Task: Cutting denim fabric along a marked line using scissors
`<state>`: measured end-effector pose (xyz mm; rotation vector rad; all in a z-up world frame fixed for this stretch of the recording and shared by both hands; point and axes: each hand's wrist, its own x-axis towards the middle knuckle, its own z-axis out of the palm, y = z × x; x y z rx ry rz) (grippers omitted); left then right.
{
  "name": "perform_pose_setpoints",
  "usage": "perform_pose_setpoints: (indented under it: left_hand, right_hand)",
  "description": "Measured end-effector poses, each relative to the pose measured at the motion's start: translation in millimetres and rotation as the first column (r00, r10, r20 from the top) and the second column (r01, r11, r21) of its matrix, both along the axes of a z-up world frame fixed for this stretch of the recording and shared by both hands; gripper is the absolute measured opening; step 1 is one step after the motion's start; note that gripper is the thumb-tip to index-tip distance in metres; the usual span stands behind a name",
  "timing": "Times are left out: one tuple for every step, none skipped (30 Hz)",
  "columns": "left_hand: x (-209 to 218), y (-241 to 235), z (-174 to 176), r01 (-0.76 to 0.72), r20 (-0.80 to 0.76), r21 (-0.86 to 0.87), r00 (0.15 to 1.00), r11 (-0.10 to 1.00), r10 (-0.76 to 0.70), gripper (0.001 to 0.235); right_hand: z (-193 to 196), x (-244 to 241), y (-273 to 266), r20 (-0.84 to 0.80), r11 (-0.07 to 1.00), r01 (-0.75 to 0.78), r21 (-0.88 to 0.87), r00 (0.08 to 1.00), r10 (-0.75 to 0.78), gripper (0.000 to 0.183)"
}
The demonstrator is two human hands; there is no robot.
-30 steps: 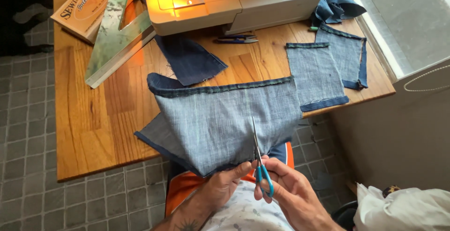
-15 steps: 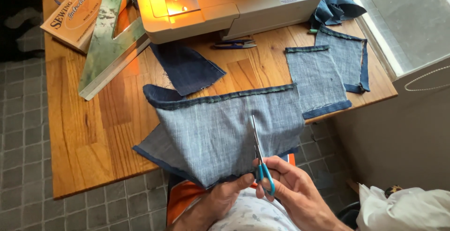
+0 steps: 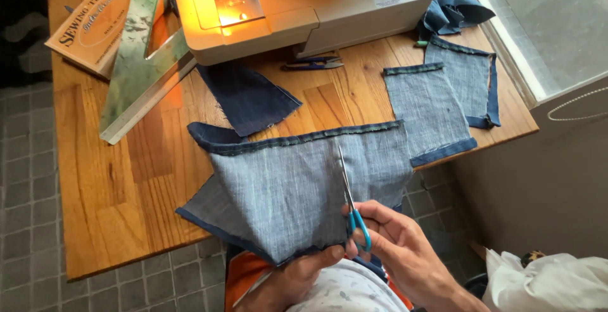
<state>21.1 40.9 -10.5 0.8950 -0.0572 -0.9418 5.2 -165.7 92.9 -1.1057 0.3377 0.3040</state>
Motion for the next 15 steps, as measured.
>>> perform_pose_setpoints:
  left_hand:
    - [-1.3, -0.6, 1.0, 0.001, 0.034, -0.038, 0.999, 0.999, 0.001, 0.025]
    - [0.1, -0.7, 2.3, 0.0, 0.074, -0.075, 0.997, 0.997, 0.005, 0.026]
    - [-0.1, -0.7, 1.5, 0.0, 0.077, -0.075, 0.997, 0.997, 0.005, 0.026]
    - [-0.6, -0.3, 0.7, -0.018, 0.074, -0.079, 0.997, 0.997, 0.024, 0.029]
    - [-1.0, 0.2, -0.2, -0.036, 0.071, -0.082, 0.997, 0.996, 0.042, 0.033]
    - [-0.1, 0.4, -0.1, -0.036, 0.072, -0.083, 0.997, 0.996, 0.042, 0.033]
    - [0.9, 0.6, 0.0, -0.034, 0.113, -0.1, 0.993, 0.994, 0.045, 0.031]
    - [2.5, 0.8, 0.1, -0.034, 0.156, -0.117, 0.986, 0.993, 0.052, 0.029]
    - [3.6, 0.2, 0.1, -0.036, 0.159, -0.117, 0.986, 0.992, 0.055, 0.029]
    - [3.3, 0.1, 0.1, -0.04, 0.14, -0.138, 0.988, 0.99, 0.059, 0.029]
    - [3.0, -0.2, -0.1, -0.043, 0.122, -0.158, 0.991, 0.987, 0.063, 0.029]
    - [3.2, -1.0, -0.2, -0.039, 0.121, -0.16, 0.991, 0.986, 0.059, 0.029]
    - [3.4, -1.7, -0.3, -0.032, 0.119, -0.167, 0.992, 0.985, 0.053, 0.03]
    - [4.0, -2.2, -0.3, -0.031, 0.118, -0.173, 0.992, 0.984, 0.052, 0.031]
    - [4.6, -2.3, -0.1, -0.031, 0.119, -0.174, 0.992, 0.984, 0.052, 0.031]
  right_hand:
    - [0.9, 2.7, -0.9, 0.024, 1.0, -0.014, -0.02, 1.0, 0.015, 0.052]
    - [1.8, 8.1, -1.6, 0.054, 0.999, -0.031, -0.039, 0.998, 0.033, 0.051]
    - [2.3, 10.0, -1.5, 0.057, 0.999, -0.031, -0.04, 0.998, 0.033, 0.051]
    - [2.5, 11.9, -1.1, 0.048, 0.998, -0.033, -0.055, 0.998, 0.036, 0.048]
    - [2.7, 13.8, -0.7, 0.04, 0.997, -0.036, -0.071, 0.998, 0.039, 0.046]
    - [3.0, 14.0, -1.1, 0.041, 0.997, -0.036, -0.072, 0.998, 0.039, 0.046]
    - [3.3, 14.2, -1.4, 0.031, 0.993, -0.046, -0.106, 0.998, 0.05, 0.049]
    - [3.5, 15.5, -1.9, 0.023, 0.988, -0.059, -0.14, 0.998, 0.063, 0.053]
    - [0.7, 17.4, -2.4, 0.025, 0.988, -0.062, -0.141, 0.998, 0.066, 0.053]
    - [-2.2, 17.7, -2.6, 0.046, 0.992, -0.059, -0.109, 0.997, 0.064, 0.051]
    - [-5.3, 17.9, -2.9, 0.067, 0.995, -0.057, -0.076, 0.996, 0.062, 0.048]
    - [-2.4, 20.6, -2.2, 0.066, 0.996, -0.052, -0.078, 0.996, 0.057, 0.048]
    - [0.5, 23.2, -1.3, 0.038, 0.998, -0.024, -0.06, 0.999, 0.026, 0.045]
    - [3.3, 27.1, -0.4, 0.011, 0.999, -0.001, -0.041, 1.0, 0.001, 0.042]
    - [7.0, 28.7, -0.5, 0.012, 0.999, -0.001, -0.043, 1.0, 0.001, 0.042]
